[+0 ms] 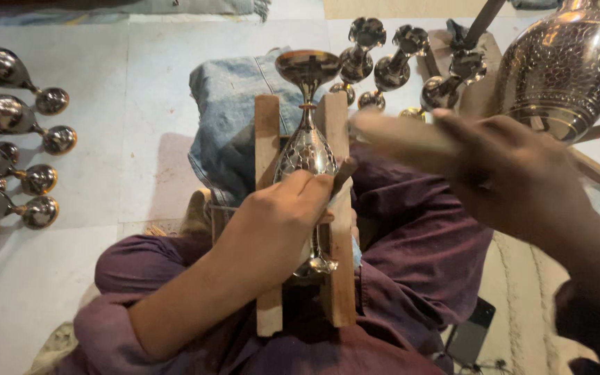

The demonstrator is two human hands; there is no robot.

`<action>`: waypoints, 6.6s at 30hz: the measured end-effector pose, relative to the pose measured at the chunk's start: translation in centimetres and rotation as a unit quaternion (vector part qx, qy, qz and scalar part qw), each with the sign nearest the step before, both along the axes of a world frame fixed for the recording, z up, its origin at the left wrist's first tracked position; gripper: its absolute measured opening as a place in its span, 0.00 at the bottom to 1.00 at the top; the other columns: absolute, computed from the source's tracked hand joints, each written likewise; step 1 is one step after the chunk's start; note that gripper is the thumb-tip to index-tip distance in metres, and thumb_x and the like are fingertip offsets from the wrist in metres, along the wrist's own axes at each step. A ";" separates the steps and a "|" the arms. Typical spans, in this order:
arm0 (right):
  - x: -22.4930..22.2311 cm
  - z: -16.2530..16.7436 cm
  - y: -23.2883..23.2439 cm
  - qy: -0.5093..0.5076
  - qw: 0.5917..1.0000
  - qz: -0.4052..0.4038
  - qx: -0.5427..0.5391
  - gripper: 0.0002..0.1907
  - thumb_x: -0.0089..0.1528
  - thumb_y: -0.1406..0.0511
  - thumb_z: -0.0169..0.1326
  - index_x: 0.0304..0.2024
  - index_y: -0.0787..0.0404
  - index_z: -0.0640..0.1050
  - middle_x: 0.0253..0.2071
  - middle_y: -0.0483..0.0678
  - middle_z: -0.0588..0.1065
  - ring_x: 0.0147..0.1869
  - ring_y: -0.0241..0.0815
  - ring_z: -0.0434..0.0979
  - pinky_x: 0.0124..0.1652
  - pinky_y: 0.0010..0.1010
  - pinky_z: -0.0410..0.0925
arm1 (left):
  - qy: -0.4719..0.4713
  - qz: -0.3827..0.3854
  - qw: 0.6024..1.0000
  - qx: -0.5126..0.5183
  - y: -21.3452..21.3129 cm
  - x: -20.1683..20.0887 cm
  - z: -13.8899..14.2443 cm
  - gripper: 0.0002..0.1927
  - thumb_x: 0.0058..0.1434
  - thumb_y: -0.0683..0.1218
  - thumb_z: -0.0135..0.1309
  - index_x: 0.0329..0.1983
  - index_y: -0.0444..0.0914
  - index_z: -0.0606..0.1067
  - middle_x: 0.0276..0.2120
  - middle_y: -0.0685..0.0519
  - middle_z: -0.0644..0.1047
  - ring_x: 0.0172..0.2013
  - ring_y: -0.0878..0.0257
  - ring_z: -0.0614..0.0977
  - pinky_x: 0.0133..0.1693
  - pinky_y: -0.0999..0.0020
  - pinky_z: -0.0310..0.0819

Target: The person uses a hammer and a chisel to create decorative patterns on a metal object clamped between wooden blocks. They repeatedly strike the chisel to emboss the surface and rotate the object to work on different sections.

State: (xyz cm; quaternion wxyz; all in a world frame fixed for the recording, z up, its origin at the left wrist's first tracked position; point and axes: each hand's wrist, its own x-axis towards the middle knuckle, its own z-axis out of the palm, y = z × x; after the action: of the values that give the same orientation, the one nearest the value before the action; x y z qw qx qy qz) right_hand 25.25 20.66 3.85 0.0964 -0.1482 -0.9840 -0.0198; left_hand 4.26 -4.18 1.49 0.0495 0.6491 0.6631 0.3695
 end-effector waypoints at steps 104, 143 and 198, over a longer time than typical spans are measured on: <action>-14.8 12.1 -3.1 -0.296 0.923 0.098 0.227 0.20 0.65 0.57 0.56 0.60 0.39 0.75 0.32 0.39 0.78 0.31 0.38 0.81 0.32 0.32 0.72 | -0.429 0.047 0.894 0.125 -0.9 1.0 -7.6 0.07 0.66 0.32 0.56 0.44 0.33 0.72 0.33 0.55 0.77 0.32 0.72 0.81 0.32 0.75 0.79; -5.5 3.2 0.5 -0.085 0.993 0.081 -0.018 0.22 0.56 0.64 0.62 0.53 0.62 0.76 0.35 0.53 0.80 0.27 0.44 0.80 0.27 0.35 0.76 | -0.198 0.022 0.980 0.018 -1.4 0.4 -2.4 0.18 0.60 0.45 0.64 0.49 0.30 0.74 0.37 0.40 0.79 0.36 0.45 0.84 0.35 0.58 0.78; -10.2 9.9 -3.0 -0.265 0.959 -0.003 0.097 0.22 0.63 0.56 0.59 0.57 0.54 0.74 0.31 0.48 0.79 0.25 0.38 0.81 0.28 0.30 0.77 | -0.203 0.126 0.967 0.086 -2.2 3.2 -3.7 0.12 0.66 0.44 0.62 0.42 0.31 0.74 0.35 0.44 0.79 0.32 0.54 0.85 0.33 0.62 0.78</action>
State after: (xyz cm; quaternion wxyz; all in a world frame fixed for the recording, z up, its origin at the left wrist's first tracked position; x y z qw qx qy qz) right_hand 15.08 17.62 13.73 -0.1542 -0.1310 -0.9672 -0.1538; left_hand 7.48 -6.36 -2.23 0.0798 0.4734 0.6814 0.5525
